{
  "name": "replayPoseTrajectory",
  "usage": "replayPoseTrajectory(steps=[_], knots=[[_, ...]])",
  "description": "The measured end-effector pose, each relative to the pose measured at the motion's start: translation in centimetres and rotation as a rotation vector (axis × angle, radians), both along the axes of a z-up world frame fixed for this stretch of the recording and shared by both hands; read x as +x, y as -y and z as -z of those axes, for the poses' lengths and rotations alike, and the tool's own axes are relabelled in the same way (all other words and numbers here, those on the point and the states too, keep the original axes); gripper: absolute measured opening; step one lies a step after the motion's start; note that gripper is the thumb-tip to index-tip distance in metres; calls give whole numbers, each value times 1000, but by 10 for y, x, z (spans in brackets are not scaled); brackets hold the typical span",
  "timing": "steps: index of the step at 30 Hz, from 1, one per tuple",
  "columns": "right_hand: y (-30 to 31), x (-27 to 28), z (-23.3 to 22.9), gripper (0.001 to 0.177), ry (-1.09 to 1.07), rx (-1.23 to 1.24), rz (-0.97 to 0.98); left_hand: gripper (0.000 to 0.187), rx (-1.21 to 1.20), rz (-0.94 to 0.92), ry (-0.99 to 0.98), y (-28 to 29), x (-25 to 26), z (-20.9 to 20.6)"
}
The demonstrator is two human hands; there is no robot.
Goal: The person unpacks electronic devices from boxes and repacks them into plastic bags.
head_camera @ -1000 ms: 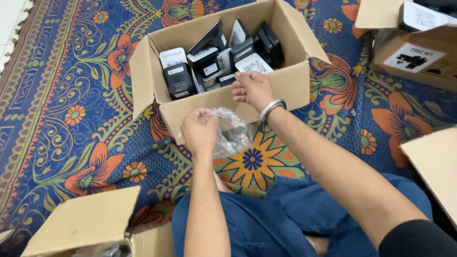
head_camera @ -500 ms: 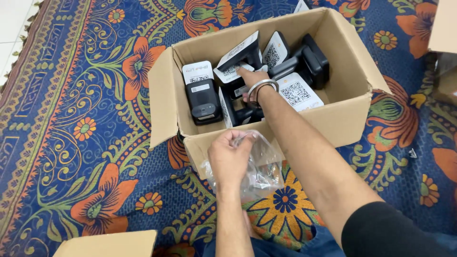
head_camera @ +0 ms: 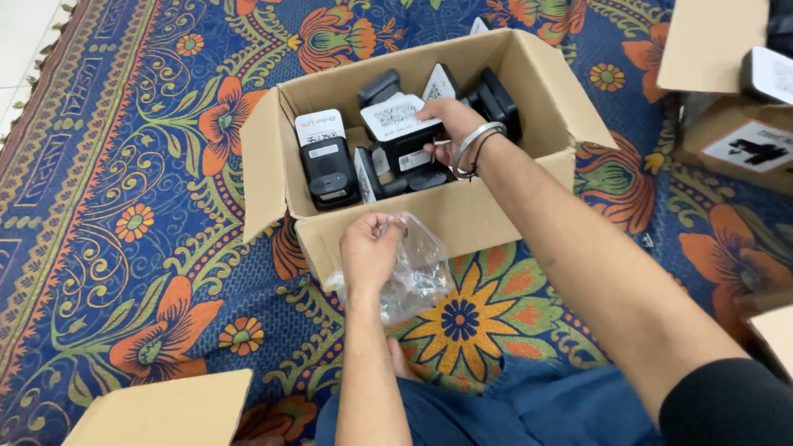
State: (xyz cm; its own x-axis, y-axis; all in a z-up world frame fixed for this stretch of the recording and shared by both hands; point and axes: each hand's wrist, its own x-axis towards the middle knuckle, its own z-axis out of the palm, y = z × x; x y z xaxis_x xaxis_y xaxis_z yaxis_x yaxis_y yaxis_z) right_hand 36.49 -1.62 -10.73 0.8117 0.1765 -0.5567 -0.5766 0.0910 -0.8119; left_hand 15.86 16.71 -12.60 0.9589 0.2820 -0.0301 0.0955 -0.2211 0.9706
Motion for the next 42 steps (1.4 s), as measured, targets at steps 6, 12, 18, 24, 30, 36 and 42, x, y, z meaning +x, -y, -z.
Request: replayPoseTrajectory(steps=[6,12,18,24,30,36,42], knots=[[110,-167,-20,24,-19,776,-43,15,-8,72,53,28,-13,20],[154,-333,52,30,-67,1149,154,13,-90,340,71,80,-56,22],[147,-375,58,41,-59,860,304,31,666,296,-51,101,-109,-18],[136,-385,85,38,-20,1186,157,18,518,19,262,91,-89,64],[107,-383,99,34,-65,931,408,20,-231,133,-35,81,-82,78],[112,-382,117,32,-26,617,340,26,180,141,67,94,-91,62],[110,-386,99,32,109,317,-30,31,83,96,84,82,-92,24]])
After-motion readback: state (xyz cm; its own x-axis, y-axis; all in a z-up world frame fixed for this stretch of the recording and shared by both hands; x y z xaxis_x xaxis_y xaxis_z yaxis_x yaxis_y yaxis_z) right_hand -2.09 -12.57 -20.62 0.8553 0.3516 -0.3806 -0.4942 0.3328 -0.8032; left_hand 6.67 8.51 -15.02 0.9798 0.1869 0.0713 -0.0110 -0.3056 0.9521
